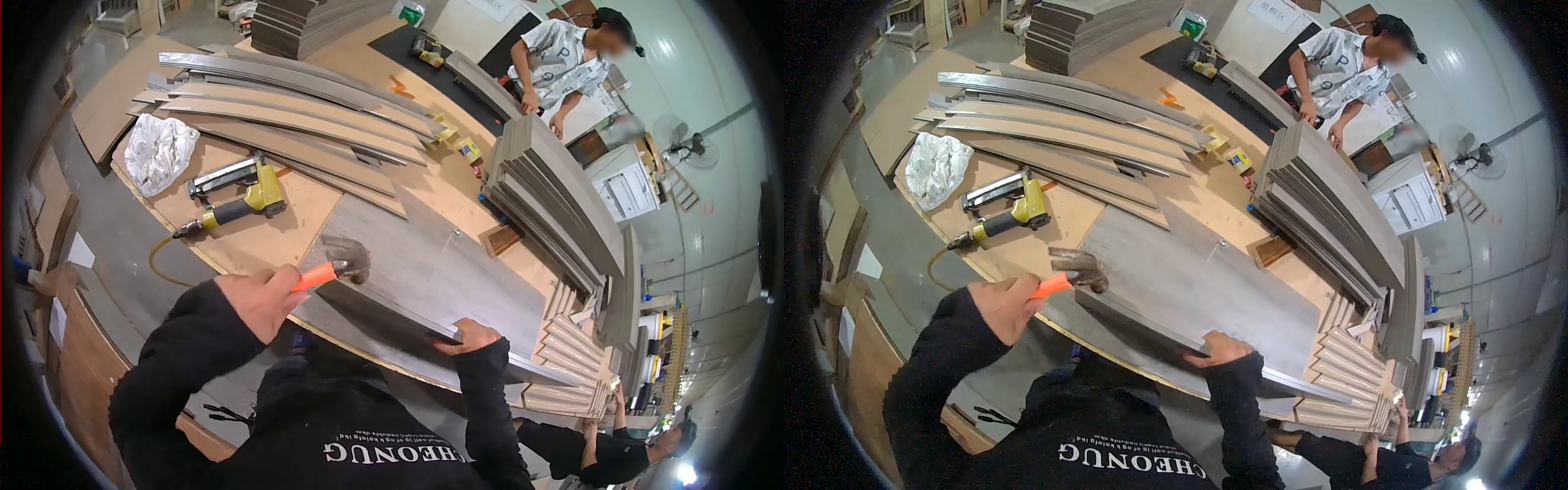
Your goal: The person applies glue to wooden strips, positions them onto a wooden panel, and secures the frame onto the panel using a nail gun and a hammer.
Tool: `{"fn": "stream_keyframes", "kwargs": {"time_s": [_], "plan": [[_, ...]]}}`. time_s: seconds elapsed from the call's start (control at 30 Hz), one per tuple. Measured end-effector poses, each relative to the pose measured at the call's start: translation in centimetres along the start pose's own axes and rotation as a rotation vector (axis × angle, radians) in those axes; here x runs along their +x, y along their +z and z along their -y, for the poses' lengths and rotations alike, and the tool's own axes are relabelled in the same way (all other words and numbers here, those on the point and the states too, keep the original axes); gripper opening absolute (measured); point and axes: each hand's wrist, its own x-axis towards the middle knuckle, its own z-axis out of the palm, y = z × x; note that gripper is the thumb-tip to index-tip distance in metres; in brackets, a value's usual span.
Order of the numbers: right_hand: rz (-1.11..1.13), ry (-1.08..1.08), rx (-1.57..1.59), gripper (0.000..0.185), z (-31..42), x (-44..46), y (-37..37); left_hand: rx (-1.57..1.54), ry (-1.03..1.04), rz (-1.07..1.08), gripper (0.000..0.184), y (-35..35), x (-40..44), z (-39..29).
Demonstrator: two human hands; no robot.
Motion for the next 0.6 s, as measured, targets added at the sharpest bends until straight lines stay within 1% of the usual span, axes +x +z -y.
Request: {"fn": "stream_keyframes", "kwargs": {"time_s": [0.03,0.07,0.17,0.27,0.4,0.5,0.53,0.6], "plan": [[0.003,0.006,-0.002,0.046,0.1,0.1,-0.1,0.048,-0.042,0.11,0.017,0.0,0.3,-0.3],[0.002,0.016,-0.005,0.046,0.3,0.3,-0.3,0.1,-0.046,0.131,0.017,-0.8,0.6,-0.8],[-0.033,0.023,-0.008,0.047,0.8,0.2,-0.9,-0.021,0.071,-0.146,0.018,-2.0,0.9,-1.4],[-0.048,0.016,0.004,0.046,0.8,0.2,-0.6,-0.135,0.156,-0.347,0.018,-2.8,1.0,-1.8],[-0.121,-0.01,0.071,0.044,0.7,0.1,-0.4,0.026,-0.095,0.231,0.017,-0.5,1.0,-1.6],[-0.025,-0.003,0.017,0.043,0.1,0.2,0.0,-0.182,-0.085,0.031,0.019,1.3,0.2,0.3],[-0.017,0.002,0.018,0.043,0.1,0.1,0.0,-0.24,-0.12,-0.029,0.022,2.3,-0.4,1.2],[-0.003,0.009,0.016,0.043,0.1,0.1,-0.1,-0.612,-0.306,-0.113,0.026,4.2,-1.6,3.4]]}}
